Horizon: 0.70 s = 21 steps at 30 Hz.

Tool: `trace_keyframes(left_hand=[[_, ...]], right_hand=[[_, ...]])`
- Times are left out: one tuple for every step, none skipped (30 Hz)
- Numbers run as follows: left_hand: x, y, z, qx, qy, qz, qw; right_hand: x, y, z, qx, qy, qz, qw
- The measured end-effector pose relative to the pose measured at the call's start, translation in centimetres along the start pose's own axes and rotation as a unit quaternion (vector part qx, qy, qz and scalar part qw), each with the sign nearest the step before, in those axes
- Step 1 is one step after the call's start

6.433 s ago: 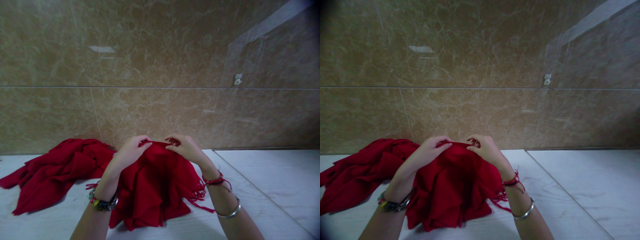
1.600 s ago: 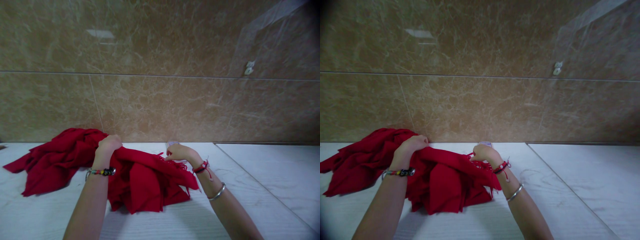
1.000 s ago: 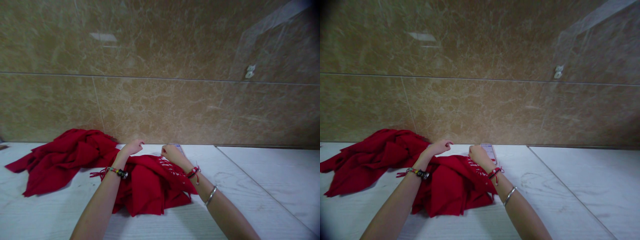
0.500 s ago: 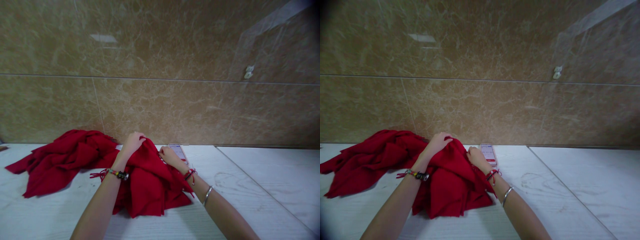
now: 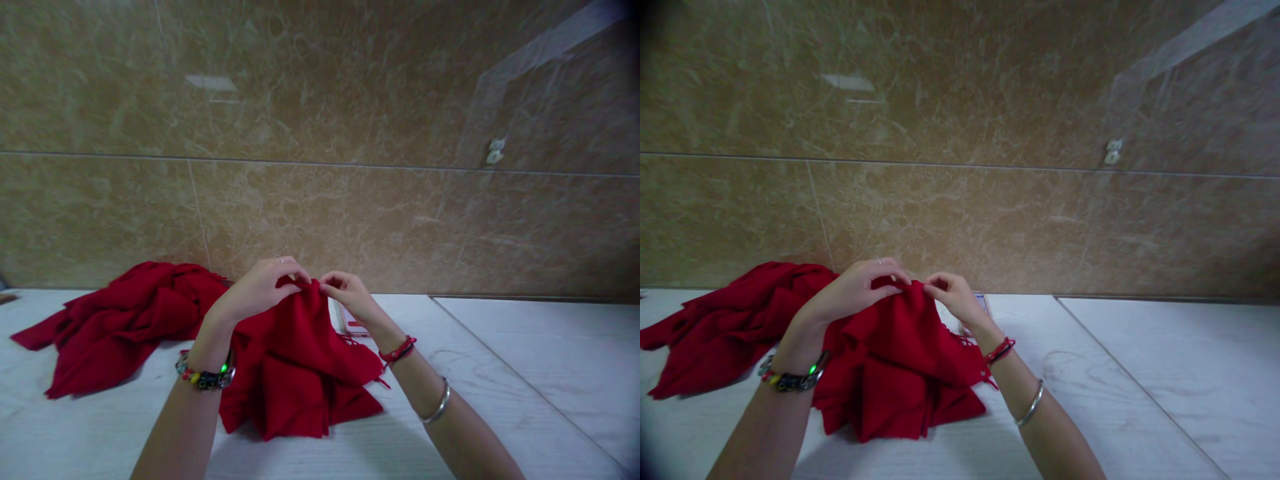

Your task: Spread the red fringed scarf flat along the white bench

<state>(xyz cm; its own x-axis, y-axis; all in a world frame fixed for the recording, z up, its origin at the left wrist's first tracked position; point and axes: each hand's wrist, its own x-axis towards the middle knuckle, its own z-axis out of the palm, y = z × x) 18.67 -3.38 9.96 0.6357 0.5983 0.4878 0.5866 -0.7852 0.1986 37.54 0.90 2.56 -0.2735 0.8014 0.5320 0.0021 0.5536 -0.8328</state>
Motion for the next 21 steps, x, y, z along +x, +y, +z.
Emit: trace_keyframes(left_hand=[[-0.2,0.2,-0.2,0.011,-0.002,-0.016,1.000],[-0.3,0.3,-0.3,0.023,0.005,-0.033,0.999],[-0.5,0.5,-0.4,0.033,0.019,-0.049,0.998],[-0.5,0.7,-0.3,0.040,0.035,-0.059,0.997],[-0.4,1.0,-0.2,0.042,0.048,-0.063,0.996],[-0.3,1.2,0.0,0.037,0.054,-0.060,0.996],[-0.1,1.4,0.3,0.028,0.054,-0.055,0.997],[0.1,1.6,0.5,0.019,0.049,-0.050,0.997],[0.3,1.8,0.8,0.015,0.047,-0.047,0.998],[0.6,1.9,1.0,0.017,0.053,-0.047,0.997],[0.7,1.9,1.1,0.025,0.066,-0.049,0.996],[0.8,1.9,1.2,0.036,0.085,-0.052,0.994],[0.9,1.9,1.1,0.047,0.111,-0.052,0.991],[0.8,1.9,1.0,0.056,0.138,-0.052,0.987],[0.8,1.8,0.9,0.061,0.166,-0.053,0.983],[0.7,1.7,0.6,0.065,0.193,-0.056,0.977],[0.6,1.6,0.4,0.069,0.216,-0.061,0.972],[0.4,1.5,0.2,0.076,0.234,-0.069,0.967],[0.3,1.4,-0.1,0.085,0.246,-0.080,0.962],[0.2,1.3,-0.3,0.096,0.253,-0.092,0.958],[0.0,1.2,-0.5,0.107,0.257,-0.104,0.955]], right_hand=[[-0.1,-0.5,-0.1,-0.039,0.026,-0.018,0.999],[-0.2,-1.2,-0.2,-0.083,0.054,-0.041,0.994],[-0.4,-1.8,-0.3,-0.127,0.075,-0.066,0.987],[-0.6,-2.5,-0.4,-0.168,0.088,-0.093,0.977],[-0.8,-3.1,-0.4,-0.203,0.093,-0.117,0.968],[-1.0,-3.7,-0.5,-0.231,0.093,-0.139,0.959],[-1.2,-4.2,-0.4,-0.253,0.091,-0.155,0.951],[-1.3,-4.5,-0.4,-0.269,0.091,-0.167,0.944],[-1.4,-4.7,-0.3,-0.282,0.095,-0.173,0.939],[-1.5,-4.8,-0.2,-0.290,0.100,-0.173,0.936],[-1.5,-4.8,-0.1,-0.292,0.105,-0.167,0.936],[-1.5,-4.6,0.0,-0.287,0.109,-0.155,0.939],[-1.4,-4.4,0.1,-0.275,0.104,-0.138,0.946],[-1.4,-4.1,0.1,-0.260,0.088,-0.118,0.954],[-1.3,-3.8,0.2,-0.246,0.061,-0.096,0.963],[-1.2,-3.6,0.3,-0.236,0.028,-0.077,0.968],[-1.2,-3.4,0.3,-0.231,-0.007,-0.063,0.971],[-1.2,-3.3,0.4,-0.228,-0.038,-0.054,0.971],[-1.2,-3.3,0.5,-0.228,-0.058,-0.049,0.971],[-1.2,-3.3,0.6,-0.227,-0.065,-0.049,0.971],[-1.3,-3.4,0.7,-0.226,-0.061,-0.051,0.971]])
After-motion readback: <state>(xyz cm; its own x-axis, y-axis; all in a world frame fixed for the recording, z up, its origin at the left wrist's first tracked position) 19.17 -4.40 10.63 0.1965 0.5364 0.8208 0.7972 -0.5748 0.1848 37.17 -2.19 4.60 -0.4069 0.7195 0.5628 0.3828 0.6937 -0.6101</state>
